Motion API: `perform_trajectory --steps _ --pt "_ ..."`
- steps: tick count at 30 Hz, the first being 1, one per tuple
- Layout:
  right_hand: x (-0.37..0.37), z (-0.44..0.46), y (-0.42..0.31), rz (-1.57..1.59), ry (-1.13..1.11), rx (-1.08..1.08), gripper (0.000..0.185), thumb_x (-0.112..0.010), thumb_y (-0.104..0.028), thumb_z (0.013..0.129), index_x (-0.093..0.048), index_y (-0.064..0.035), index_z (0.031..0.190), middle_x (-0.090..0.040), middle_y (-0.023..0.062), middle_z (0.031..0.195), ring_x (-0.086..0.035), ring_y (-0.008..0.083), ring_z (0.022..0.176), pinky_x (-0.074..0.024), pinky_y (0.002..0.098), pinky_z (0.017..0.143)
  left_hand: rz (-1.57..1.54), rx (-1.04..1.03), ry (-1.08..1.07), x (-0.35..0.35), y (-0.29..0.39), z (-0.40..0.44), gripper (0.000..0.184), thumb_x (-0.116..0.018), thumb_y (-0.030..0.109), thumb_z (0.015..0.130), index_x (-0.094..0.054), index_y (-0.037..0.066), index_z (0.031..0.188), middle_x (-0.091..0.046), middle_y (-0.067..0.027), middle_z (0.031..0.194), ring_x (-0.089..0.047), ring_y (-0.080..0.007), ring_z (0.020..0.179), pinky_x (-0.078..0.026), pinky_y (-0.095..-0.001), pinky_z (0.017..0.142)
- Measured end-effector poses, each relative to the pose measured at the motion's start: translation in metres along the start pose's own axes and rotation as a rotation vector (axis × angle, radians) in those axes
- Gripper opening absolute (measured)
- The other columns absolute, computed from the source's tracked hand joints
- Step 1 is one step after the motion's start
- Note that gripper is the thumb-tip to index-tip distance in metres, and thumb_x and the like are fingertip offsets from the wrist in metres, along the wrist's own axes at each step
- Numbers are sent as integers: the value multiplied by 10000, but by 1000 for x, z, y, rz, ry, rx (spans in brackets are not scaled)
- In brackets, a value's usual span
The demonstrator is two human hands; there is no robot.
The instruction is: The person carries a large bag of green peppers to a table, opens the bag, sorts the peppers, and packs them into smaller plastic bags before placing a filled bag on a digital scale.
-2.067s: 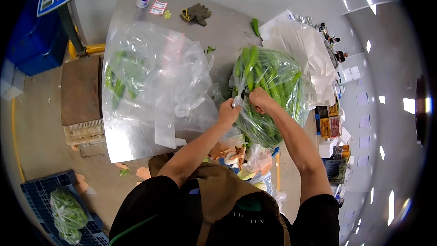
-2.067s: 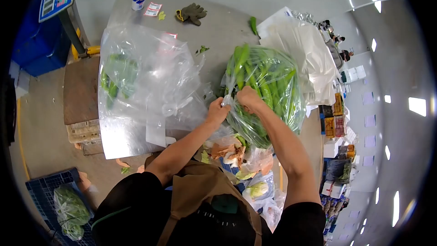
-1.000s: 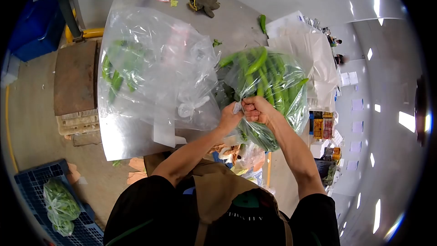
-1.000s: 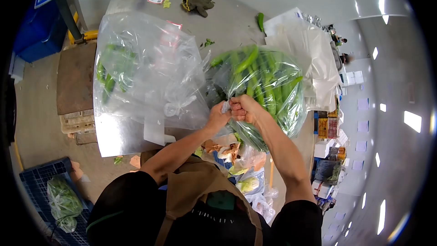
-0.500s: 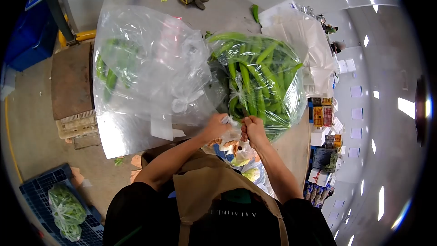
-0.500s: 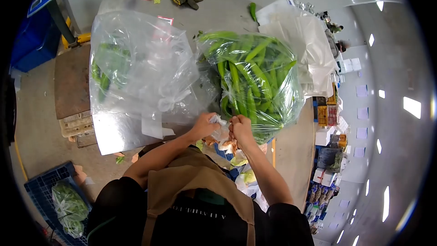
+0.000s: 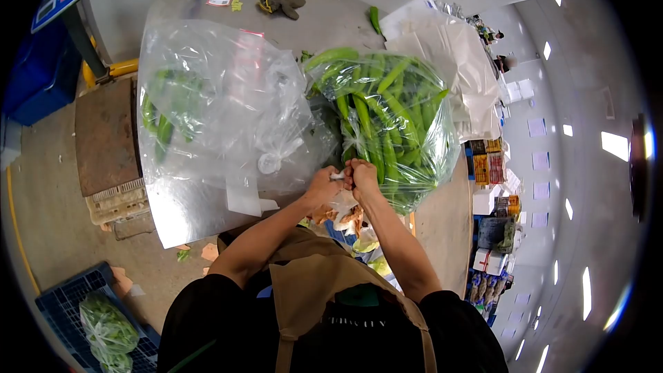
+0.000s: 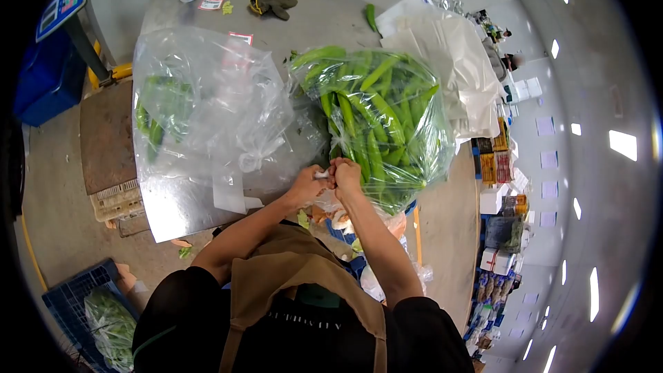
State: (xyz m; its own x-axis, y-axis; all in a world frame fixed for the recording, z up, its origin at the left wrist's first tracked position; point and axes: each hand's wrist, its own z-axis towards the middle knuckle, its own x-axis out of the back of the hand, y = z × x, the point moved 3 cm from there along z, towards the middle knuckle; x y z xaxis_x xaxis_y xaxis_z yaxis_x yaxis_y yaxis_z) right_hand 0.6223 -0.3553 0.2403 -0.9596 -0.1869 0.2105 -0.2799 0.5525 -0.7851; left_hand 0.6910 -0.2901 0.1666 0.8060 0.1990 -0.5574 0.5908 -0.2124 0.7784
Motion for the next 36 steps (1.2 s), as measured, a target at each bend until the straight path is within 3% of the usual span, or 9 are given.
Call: perform_trajectory --steps 2,17,18,20,22,25,29,32,36 --pt "-7 4 5 87 57 33 164 -433 -148 944 -494 -26 853 -442 48 582 -341 137 411 -259 291 358 -234 9 -33 4 -12 6 131 -607 32 772 -530 -9 870 -564 -64 743 -535 -128 641 -435 -278 550" --pt "-52 39 4 479 -98 140 189 -433 -179 961 -469 -68 811 -417 30 585 -323 144 426 -258 298 372 123 -16 -1 11 -23 6 164 -621 59 761 -584 13 914 -586 -47 804 -533 -141 665 -425 -287 560" --pt "-50 29 6 478 -152 129 195 -447 -173 956 -513 -54 816 -452 27 590 -349 126 446 -278 290 383 -41 -114 -61 11 -28 5 145 -611 47 762 -584 6 899 -593 -49 805 -552 -143 688 -442 -285 566" --pt "-46 17 25 -288 -422 766 186 -489 -182 939 -534 -36 832 -463 -1 625 -388 89 482 -302 244 418 -377 -307 -181 8 -34 2 110 -590 23 762 -585 -8 868 -605 -53 809 -590 -147 733 -475 -283 579" --pt "-87 -72 13 -233 -817 403 186 -525 -182 925 -581 -22 848 -484 -9 628 -415 63 492 -308 207 421 -494 -324 -255 9 -36 -4 159 -593 41 773 -571 -11 922 -604 -60 843 -590 -154 764 -476 -287 614" --pt "-75 -65 17 -91 -552 218 162 -519 -152 926 -590 -8 902 -474 -7 606 -401 62 469 -300 194 415 -407 -243 -210 11 -34 -6 233 -598 67 790 -551 -16 1003 -602 -72 893 -591 -165 809 -478 -293 668" --pt "-19 -69 -2 -99 -474 316 178 -497 -161 938 -569 2 936 -470 -5 612 -389 56 454 -316 197 415 -64 -175 -17 13 -22 8 334 -605 103 812 -524 -22 1111 -599 -87 960 -591 -180 870 -480 -301 739" --pt "25 -92 -16 -242 -177 519 184 -472 -180 950 -548 -12 944 -450 -16 609 -383 47 467 -306 203 413 133 -296 206 6 14 27 444 -620 212 842 -499 -68 1165 -610 -152 1018 -588 -211 910 -468 -314 797" --pt "102 -98 -3 -325 241 743 162 -480 -187 950 -539 -37 969 -431 -40 618 -373 28 494 -291 193 426 35 -303 346 4 45 68 440 -646 299 839 -590 -48 1104 -624 -95 964 -563 -158 836 -455 -306 752"
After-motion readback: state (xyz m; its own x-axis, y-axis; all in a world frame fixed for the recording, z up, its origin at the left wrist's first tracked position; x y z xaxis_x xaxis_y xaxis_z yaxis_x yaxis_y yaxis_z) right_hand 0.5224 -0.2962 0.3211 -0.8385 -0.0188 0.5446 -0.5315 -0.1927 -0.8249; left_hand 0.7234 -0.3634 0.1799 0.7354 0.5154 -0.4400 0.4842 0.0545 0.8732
